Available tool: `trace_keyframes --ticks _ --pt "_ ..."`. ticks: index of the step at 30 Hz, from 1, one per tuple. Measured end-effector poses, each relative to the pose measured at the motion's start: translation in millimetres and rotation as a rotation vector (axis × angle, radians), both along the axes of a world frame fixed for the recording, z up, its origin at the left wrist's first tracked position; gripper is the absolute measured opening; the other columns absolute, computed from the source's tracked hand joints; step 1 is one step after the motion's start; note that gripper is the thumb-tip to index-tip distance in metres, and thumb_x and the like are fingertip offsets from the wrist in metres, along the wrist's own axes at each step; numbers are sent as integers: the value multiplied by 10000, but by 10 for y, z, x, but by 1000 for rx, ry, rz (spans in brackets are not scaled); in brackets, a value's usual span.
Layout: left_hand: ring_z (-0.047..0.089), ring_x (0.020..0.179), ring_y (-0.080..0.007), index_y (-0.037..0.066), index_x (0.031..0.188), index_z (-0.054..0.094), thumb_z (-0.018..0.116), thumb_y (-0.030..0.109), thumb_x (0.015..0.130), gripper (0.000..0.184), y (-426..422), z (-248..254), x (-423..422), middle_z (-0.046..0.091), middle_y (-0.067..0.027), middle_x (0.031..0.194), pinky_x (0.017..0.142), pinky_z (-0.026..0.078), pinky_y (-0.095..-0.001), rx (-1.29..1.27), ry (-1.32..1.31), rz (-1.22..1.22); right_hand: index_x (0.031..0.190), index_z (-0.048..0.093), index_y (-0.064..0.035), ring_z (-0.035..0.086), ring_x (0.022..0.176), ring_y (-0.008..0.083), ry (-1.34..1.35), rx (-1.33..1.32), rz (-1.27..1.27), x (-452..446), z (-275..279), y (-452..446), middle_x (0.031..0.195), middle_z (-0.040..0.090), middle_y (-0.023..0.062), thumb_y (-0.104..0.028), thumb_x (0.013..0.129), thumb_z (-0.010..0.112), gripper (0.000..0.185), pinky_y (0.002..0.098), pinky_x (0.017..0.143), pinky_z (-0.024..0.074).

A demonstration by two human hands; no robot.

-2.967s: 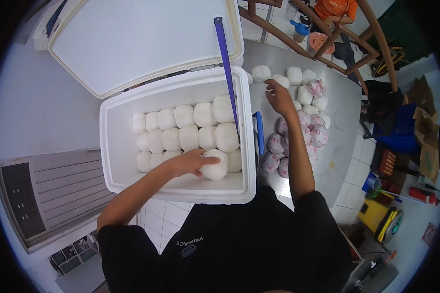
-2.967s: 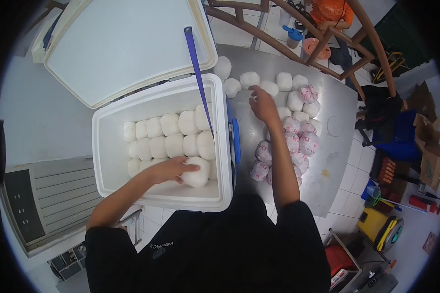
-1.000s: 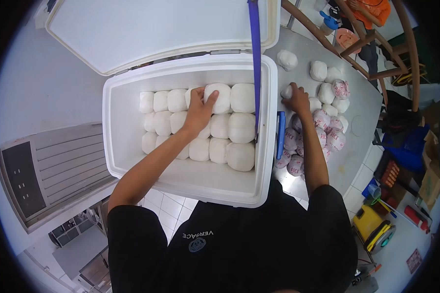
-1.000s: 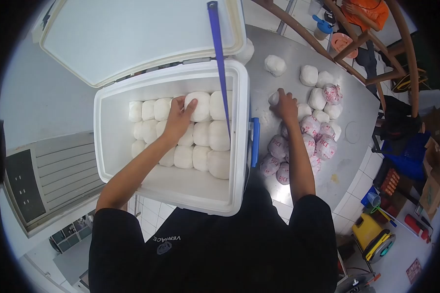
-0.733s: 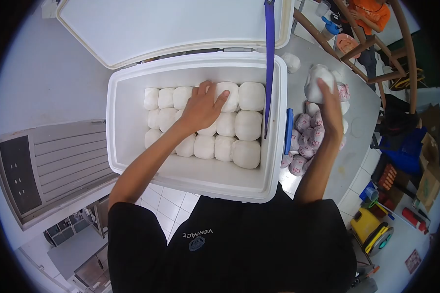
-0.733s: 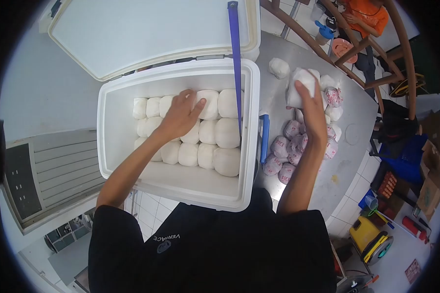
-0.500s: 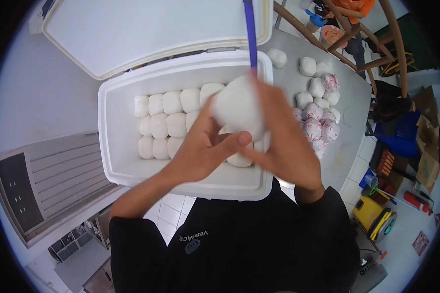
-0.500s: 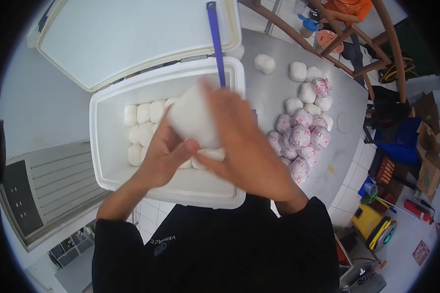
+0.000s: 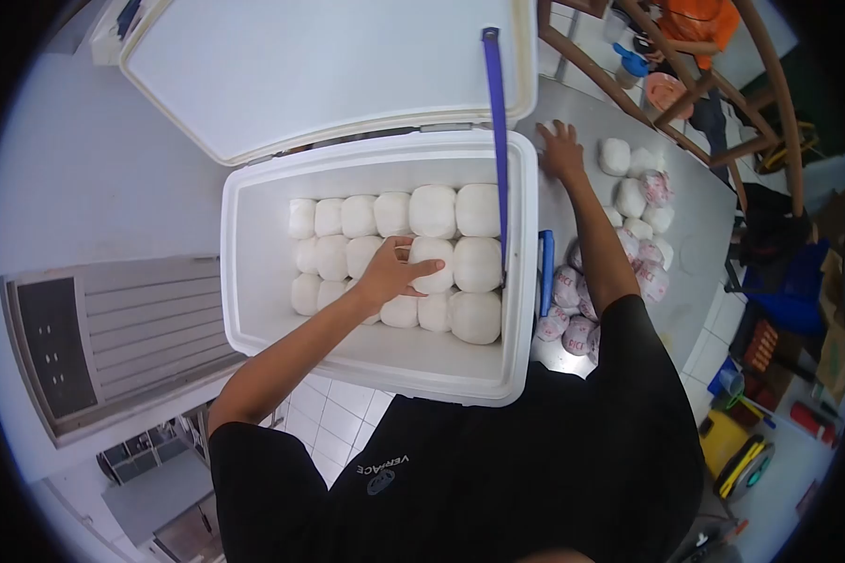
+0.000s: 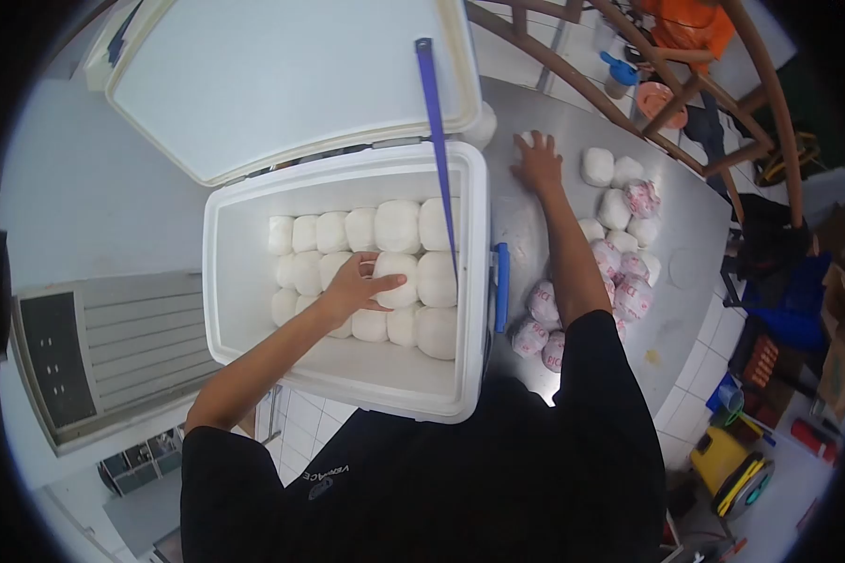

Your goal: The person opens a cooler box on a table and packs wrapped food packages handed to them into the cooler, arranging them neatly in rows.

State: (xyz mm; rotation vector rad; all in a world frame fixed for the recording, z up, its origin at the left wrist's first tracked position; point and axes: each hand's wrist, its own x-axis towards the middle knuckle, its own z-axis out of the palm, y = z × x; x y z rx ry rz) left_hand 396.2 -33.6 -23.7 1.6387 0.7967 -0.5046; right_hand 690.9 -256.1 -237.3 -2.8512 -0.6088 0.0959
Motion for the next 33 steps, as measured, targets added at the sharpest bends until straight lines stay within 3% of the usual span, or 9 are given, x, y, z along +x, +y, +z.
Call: trace_keyframes --ticks 4,7,9,12,16,20,23,28,33 --pt "631 1001 -195 -39 1133 518 685 387 883 521 24 -128 -110 556 -146 1114 707 610 -329 -133 10 118 1350 431 -269 450 1214 482 204 53 -150 -215 16 -48 1368 387 214 -169 774 693 641 578 924 468" --pt "641 987 -232 -44 1111 524 651 397 906 502 94 -143 -5 558 -171 1099 731 585 -349 107 65 -151 1330 436 -224 553 1100 402 266 37 -197 -433 -149 -202 1281 471 207 -181 784 694 606 509 845 530" --pt "638 961 -266 -66 1193 512 642 413 907 573 179 -163 13 603 -172 1025 786 540 -364 734 -102 -680 1327 432 -195 581 1045 345 524 413 -299 -566 110 -403 1223 510 175 -191 793 695 595 450 801 548" --pt "628 968 -223 -40 1304 499 633 364 924 571 169 407 173 602 -156 1081 858 503 -315 530 85 -628 1323 434 -122 609 937 182 782 1172 -457 -1010 1113 -667 1097 575 83 -200 813 700 580 304 697 559" --pt "594 1090 -230 13 1440 356 633 427 907 729 -179 1196 198 544 -124 1272 853 525 -359 133 -405 -385 1363 457 -123 604 981 170 616 1391 -123 -1700 2577 -643 1191 564 72 -128 820 700 594 288 805 531" --pt "607 1035 -180 54 1441 343 638 267 930 627 -623 1460 129 579 -106 1218 924 510 -328 -536 -511 -83 1443 375 -54 428 1320 319 231 932 341 -2230 3226 -231 1477 353 183 -215 754 789 820 412 1114 313" --pt "620 980 -154 48 1408 395 653 303 915 611 -358 1367 139 599 -92 1196 835 539 -296 -245 -234 -74 1447 385 -62 555 1197 256 827 1226 465 -2039 3058 -492 1410 452 159 -152 810 703 718 369 932 498" --pt "628 927 -144 36 1341 473 671 426 878 637 229 571 29 621 -84 1153 714 543 -262 -128 339 -422 1171 589 -20 680 916 310 55 410 -181 -725 1496 -1174 968 694 177 -140 831 633 363 383 813 529" --pt "615 984 -165 33 1330 476 687 438 867 651 311 58 -235 614 -95 1171 739 543 -278 -288 533 -386 1155 622 -86 686 901 324 521 -421 -92 -475 423 -1213 1018 696 154 -252 788 682 407 498 741 538"
